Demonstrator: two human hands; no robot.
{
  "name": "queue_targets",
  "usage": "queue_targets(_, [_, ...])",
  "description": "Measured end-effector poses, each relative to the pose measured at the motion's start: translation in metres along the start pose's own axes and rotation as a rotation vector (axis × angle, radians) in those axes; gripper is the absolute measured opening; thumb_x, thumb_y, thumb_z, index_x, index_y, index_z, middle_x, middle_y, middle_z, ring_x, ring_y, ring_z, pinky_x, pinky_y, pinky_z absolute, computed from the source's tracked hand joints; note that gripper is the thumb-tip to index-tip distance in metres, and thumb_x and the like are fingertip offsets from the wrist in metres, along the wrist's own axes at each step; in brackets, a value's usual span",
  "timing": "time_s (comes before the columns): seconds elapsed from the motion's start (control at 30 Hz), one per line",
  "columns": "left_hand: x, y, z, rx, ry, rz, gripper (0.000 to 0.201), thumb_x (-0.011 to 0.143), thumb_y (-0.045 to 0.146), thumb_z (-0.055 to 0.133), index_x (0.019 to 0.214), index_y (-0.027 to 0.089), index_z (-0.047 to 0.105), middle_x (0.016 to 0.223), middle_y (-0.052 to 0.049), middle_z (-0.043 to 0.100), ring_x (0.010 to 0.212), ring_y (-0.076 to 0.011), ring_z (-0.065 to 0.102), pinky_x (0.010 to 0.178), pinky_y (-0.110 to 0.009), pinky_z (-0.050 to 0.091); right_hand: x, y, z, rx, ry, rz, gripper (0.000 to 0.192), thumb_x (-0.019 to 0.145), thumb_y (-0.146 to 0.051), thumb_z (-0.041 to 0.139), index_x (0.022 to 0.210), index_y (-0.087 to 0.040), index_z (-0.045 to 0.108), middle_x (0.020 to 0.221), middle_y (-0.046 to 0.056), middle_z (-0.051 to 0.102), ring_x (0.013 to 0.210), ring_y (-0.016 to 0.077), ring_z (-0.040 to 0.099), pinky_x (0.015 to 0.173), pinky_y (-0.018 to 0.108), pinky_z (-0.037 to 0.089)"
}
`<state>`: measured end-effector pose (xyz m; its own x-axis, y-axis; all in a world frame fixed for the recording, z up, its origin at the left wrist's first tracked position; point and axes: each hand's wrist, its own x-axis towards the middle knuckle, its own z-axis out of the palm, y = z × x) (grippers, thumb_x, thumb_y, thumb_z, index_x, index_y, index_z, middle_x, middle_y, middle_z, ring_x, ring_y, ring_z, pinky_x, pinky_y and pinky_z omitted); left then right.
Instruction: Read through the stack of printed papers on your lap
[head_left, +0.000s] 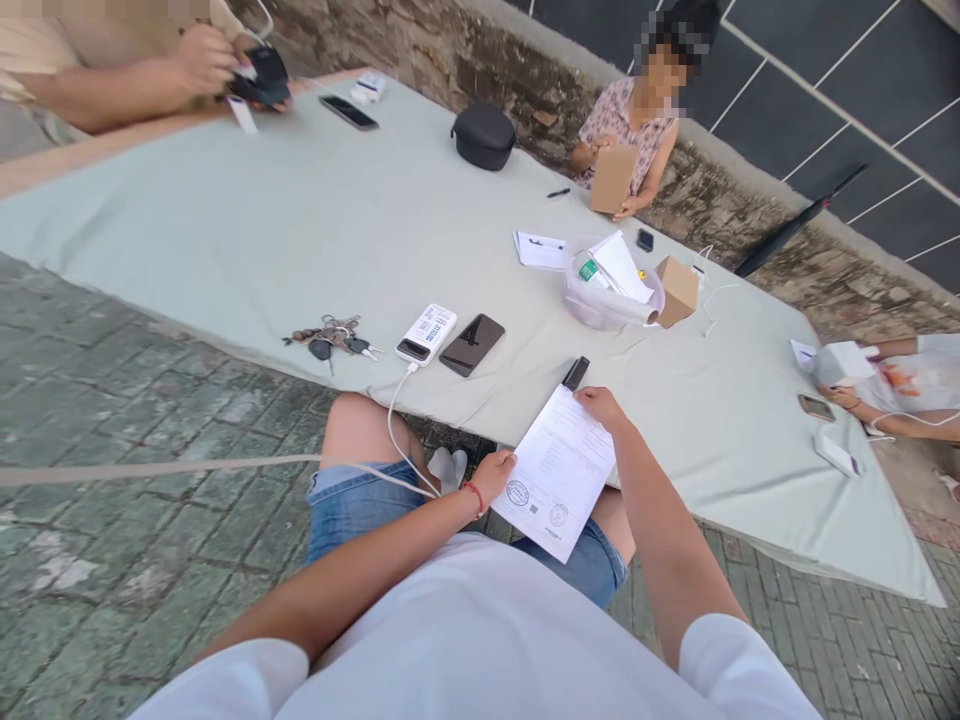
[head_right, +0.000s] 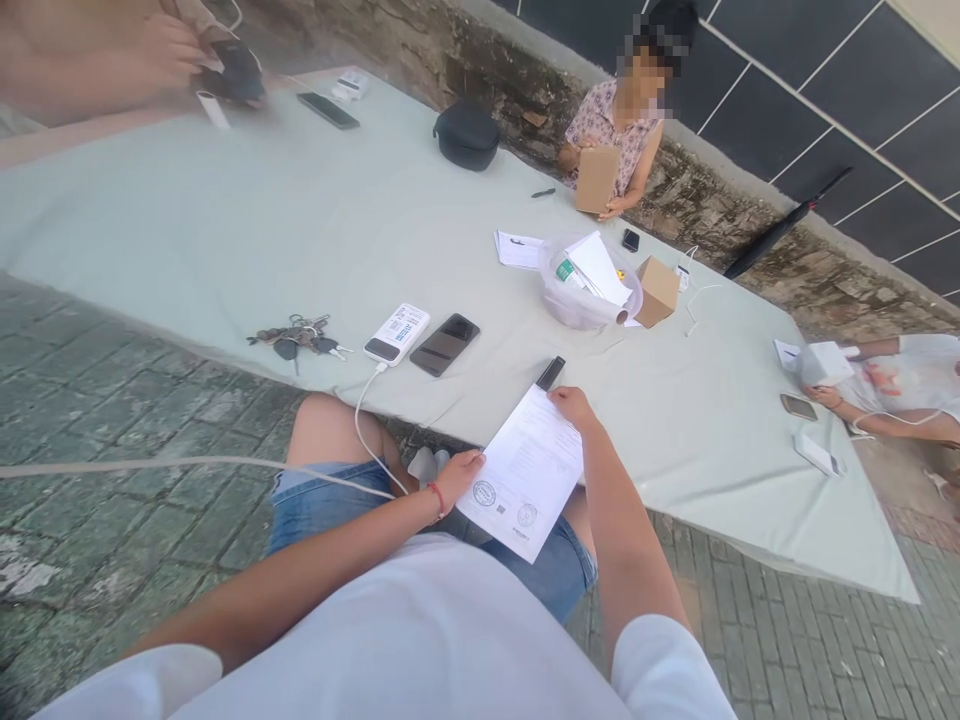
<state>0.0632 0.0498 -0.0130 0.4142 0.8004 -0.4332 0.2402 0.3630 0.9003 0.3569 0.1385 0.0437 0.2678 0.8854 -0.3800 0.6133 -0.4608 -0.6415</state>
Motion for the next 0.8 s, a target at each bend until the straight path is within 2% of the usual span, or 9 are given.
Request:
queue_targets(0.2, [0.004,0.000,0.004,0.024,-0.010,-0.037,0.032,0.092,0.037,0.047,0.069,0.019,0.059,0.076,-0.006,0.068,0.076,-0.0206,0.061,0.077,-0.034,0.048,0.007,0.005,-0.002,-0.001,0.021,0.000,0.033,0.071,-0.050,0.062,0.078,-0.019,0.072,0.072,0.001,0.063,0.066,0.0158,0.050,0.064,0.030,0.043])
queue_targets(0.33, [0.004,0.000,0.007,0.032,-0.019,-0.061,0.030,0.091,0.037,0.052,0.069,0.018,0.060,0.075,-0.005,0.067,0.074,-0.0201,0.060,0.074,-0.033,0.046,0.009,0.010,-0.006,-0.008,0.053,-0.012,0.033,0.073,-0.051,0.061,0.074,-0.019,0.070,0.072,0.001,0.063,0.067,0.0162,0.051,0.065,0.030,0.043])
queue_targets(0.5, [0.005,0.006,0.009,0.050,-0.004,0.004,0.028,0.092,0.032,0.051,0.070,0.018,0.060,0.078,-0.006,0.068,0.079,-0.0202,0.062,0.078,-0.033,0.047,0.007,0.010,-0.009,-0.035,0.111,-0.032,0.035,0.074,-0.051,0.058,0.077,-0.019,0.071,0.072,0.001,0.065,0.068,0.0173,0.054,0.067,0.030,0.043])
queue_targets(0.67, [0.006,0.010,0.009,0.120,0.042,0.009,0.029,0.095,0.025,0.044,0.074,0.018,0.063,0.080,-0.006,0.069,0.083,-0.0208,0.064,0.082,-0.032,0.048,0.003,0.001,-0.011,-0.071,0.287,-0.029,0.043,0.083,-0.051,0.048,0.102,-0.020,0.071,0.095,0.006,0.073,0.087,0.0220,0.063,0.080,0.032,0.048])
queue_targets(0.73, [0.006,0.010,0.009,0.137,0.048,0.003,0.029,0.096,0.024,0.045,0.076,0.018,0.065,0.081,-0.006,0.070,0.084,-0.0209,0.064,0.084,-0.032,0.048,0.004,-0.008,-0.012,-0.081,0.372,-0.012,0.051,0.090,-0.054,0.040,0.116,-0.019,0.067,0.105,0.010,0.073,0.095,0.0238,0.065,0.084,0.034,0.049])
queue_targets(0.8, [0.005,0.011,0.008,0.151,0.052,-0.001,0.029,0.096,0.024,0.046,0.076,0.017,0.066,0.082,-0.007,0.071,0.084,-0.0211,0.065,0.084,-0.032,0.048,0.007,-0.019,-0.011,-0.129,0.389,-0.007,0.058,0.095,-0.058,0.035,0.130,-0.019,0.060,0.107,0.012,0.073,0.095,0.0253,0.067,0.084,0.036,0.050])
